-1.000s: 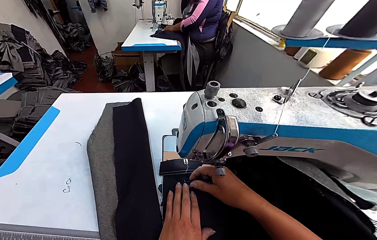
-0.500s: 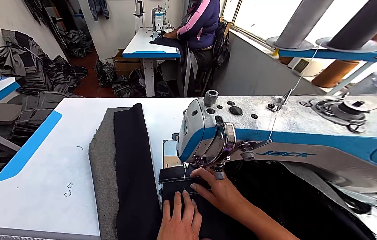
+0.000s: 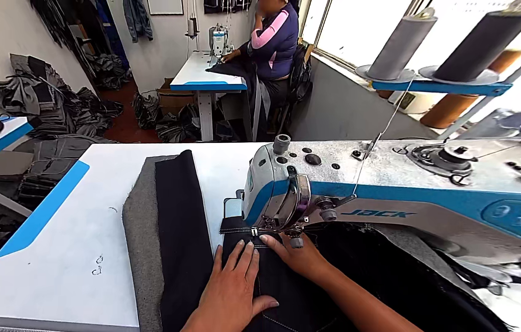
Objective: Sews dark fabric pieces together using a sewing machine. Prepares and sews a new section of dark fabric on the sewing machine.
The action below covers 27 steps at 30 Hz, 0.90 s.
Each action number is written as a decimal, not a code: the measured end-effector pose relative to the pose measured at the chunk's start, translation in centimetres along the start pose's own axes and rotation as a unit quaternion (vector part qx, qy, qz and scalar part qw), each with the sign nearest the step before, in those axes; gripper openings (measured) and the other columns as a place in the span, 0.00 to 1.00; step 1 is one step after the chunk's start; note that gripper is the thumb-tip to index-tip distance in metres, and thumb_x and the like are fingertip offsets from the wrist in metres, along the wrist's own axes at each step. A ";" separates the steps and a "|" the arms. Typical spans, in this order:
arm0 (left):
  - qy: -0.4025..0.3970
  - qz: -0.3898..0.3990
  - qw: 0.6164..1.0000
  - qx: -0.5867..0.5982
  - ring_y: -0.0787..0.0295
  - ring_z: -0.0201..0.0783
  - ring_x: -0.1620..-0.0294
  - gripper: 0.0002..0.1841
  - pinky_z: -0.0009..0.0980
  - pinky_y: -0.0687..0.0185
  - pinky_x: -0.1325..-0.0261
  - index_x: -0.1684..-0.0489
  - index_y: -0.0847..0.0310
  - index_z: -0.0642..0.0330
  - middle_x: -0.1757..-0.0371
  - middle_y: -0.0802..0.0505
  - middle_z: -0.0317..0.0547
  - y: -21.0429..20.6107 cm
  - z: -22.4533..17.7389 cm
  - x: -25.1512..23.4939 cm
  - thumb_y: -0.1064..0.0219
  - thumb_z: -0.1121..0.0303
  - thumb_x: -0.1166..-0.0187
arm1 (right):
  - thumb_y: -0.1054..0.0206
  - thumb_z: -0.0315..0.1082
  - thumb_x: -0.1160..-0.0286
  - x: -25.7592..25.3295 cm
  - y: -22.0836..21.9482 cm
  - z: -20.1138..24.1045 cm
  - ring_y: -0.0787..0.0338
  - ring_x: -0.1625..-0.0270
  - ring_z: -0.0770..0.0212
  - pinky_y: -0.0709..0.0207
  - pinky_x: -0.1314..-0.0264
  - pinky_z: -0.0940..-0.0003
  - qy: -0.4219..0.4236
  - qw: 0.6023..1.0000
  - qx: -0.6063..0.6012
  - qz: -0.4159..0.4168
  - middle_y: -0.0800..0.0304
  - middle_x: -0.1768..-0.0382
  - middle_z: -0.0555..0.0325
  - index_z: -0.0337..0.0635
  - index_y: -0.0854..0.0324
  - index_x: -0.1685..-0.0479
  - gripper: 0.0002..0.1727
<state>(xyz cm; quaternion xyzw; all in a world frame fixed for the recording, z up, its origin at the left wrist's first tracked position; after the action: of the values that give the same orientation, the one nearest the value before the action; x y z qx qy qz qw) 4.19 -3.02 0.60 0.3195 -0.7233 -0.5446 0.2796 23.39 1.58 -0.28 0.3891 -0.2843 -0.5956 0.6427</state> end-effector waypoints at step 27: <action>-0.023 -0.210 0.977 -0.023 0.23 0.59 0.19 0.45 0.62 0.32 0.20 0.27 0.19 0.65 0.27 0.13 0.58 -3.2 -1.1 1.2 0.45 0.29 0.25 | 0.40 0.53 0.19 3.4 -0.5 0.0 0.10 0.40 0.45 0.26 0.38 0.35 0.090 0.995 0.016 -0.048 0.05 0.46 0.56 0.53 0.09 0.43 0.21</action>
<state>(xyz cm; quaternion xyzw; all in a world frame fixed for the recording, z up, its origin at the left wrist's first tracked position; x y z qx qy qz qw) 4.74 -5.25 -2.11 0.4449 -0.6339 -0.6148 0.1496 23.53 -1.73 -1.06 0.4642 -0.2160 -0.5836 0.6303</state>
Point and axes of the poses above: each hand's wrist, its own x-axis away from the middle knuckle, its own y-axis out of the back of the hand, z = x × y, the point moved 2 cm from there along -x, towards the middle knuckle
